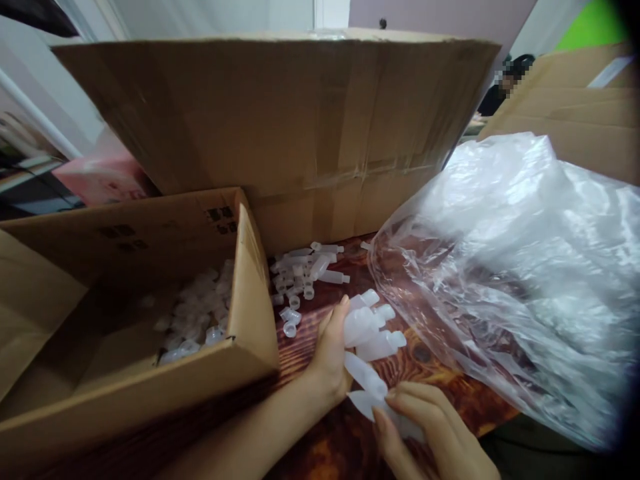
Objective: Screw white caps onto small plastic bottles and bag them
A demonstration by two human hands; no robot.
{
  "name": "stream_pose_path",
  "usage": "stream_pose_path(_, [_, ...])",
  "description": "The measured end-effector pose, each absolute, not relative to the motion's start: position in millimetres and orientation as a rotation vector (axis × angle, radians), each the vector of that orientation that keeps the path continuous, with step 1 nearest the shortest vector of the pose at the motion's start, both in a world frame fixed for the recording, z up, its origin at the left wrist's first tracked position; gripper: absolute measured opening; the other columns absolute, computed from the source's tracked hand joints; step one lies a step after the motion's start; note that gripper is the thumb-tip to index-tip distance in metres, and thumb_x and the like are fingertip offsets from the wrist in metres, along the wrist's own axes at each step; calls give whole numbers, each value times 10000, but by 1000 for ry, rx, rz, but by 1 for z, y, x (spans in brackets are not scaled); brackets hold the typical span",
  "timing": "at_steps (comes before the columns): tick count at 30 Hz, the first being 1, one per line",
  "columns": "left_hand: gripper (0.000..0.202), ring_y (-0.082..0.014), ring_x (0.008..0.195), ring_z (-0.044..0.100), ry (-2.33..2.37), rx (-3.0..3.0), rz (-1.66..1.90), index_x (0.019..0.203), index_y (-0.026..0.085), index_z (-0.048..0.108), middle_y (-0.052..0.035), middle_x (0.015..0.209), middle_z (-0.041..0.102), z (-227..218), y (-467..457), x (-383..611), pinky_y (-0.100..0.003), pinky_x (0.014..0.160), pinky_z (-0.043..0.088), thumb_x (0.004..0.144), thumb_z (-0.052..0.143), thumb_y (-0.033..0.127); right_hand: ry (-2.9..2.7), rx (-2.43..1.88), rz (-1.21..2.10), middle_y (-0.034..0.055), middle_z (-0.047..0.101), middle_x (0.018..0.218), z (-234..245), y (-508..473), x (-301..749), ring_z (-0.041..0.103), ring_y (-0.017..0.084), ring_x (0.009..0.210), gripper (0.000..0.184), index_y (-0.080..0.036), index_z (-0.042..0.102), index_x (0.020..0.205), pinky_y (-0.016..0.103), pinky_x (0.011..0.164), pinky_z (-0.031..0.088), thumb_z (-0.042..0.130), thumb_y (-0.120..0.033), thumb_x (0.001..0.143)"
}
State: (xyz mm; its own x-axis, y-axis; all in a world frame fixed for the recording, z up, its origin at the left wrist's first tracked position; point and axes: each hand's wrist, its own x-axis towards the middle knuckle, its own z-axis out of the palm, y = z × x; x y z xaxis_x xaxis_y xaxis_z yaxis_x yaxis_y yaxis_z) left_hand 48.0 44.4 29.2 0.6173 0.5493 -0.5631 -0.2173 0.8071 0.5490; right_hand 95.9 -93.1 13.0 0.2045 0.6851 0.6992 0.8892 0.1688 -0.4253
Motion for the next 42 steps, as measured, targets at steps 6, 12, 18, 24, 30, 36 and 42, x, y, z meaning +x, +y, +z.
stream_pose_path(6, [460, -227, 761, 640, 663, 470, 583, 1014, 140, 610, -133, 967, 663, 20, 41, 50, -333, 688, 523, 801, 624, 547, -1379, -1467, -550, 64, 618, 843, 15, -67, 94, 640, 137, 776, 144, -111, 599, 953, 196, 690, 556, 683, -65, 845])
stream_pose_path(12, [411, -190, 691, 625, 621, 459, 665, 932, 149, 581, -91, 855, 658, 18, 39, 51, -294, 639, 493, 814, 625, 540, -1457, -1533, -569, 59, 585, 838, 11, -46, 96, 612, 125, 748, 43, -121, 596, 890, 198, 675, 534, 621, -144, 918])
stream_pose_path(18, [417, -140, 620, 598, 609, 493, 770, 819, 165, 538, -29, 737, 638, 21, 39, 51, -234, 581, 458, 737, 727, 527, -1452, -1592, -576, 74, 595, 867, 12, -46, 96, 632, 143, 774, 71, -131, 604, 933, 203, 662, 541, 592, -200, 941])
stream_pose_path(24, [466, -137, 591, 575, 629, 587, 735, 820, 160, 546, -29, 706, 627, 20, 40, 52, -235, 557, 442, 724, 704, 588, -1575, -1636, -393, 93, 661, 1043, 7, -70, 111, 684, 196, 917, 257, -181, 572, 1193, 246, 729, 592, 558, -213, 938])
stream_pose_path(30, [351, -96, 599, 521, 595, 626, 762, 804, 171, 528, 15, 707, 577, 21, 42, 47, -198, 552, 419, 775, 691, 481, -1550, -1574, -543, 106, 656, 1055, -5, -58, 118, 671, 183, 948, 170, -145, 578, 1101, 256, 814, 571, 569, -155, 931])
stream_pose_path(36, [350, -92, 602, 480, 624, 749, 823, 766, 157, 520, 8, 703, 537, 16, 40, 47, -203, 547, 383, 807, 648, 479, -1569, -1590, -535, 97, 652, 988, -2, -56, 116, 668, 159, 916, 121, -122, 585, 1032, 220, 841, 538, 579, -205, 945])
stream_pose_path(42, [372, -83, 520, 416, 603, 762, 748, 721, 173, 488, 24, 615, 493, 11, 41, 49, -208, 485, 312, 801, 640, 503, -1776, -1628, -419, 81, 638, 984, 26, -73, 115, 686, 132, 811, 156, -178, 614, 1054, 166, 658, 553, 523, -279, 978])
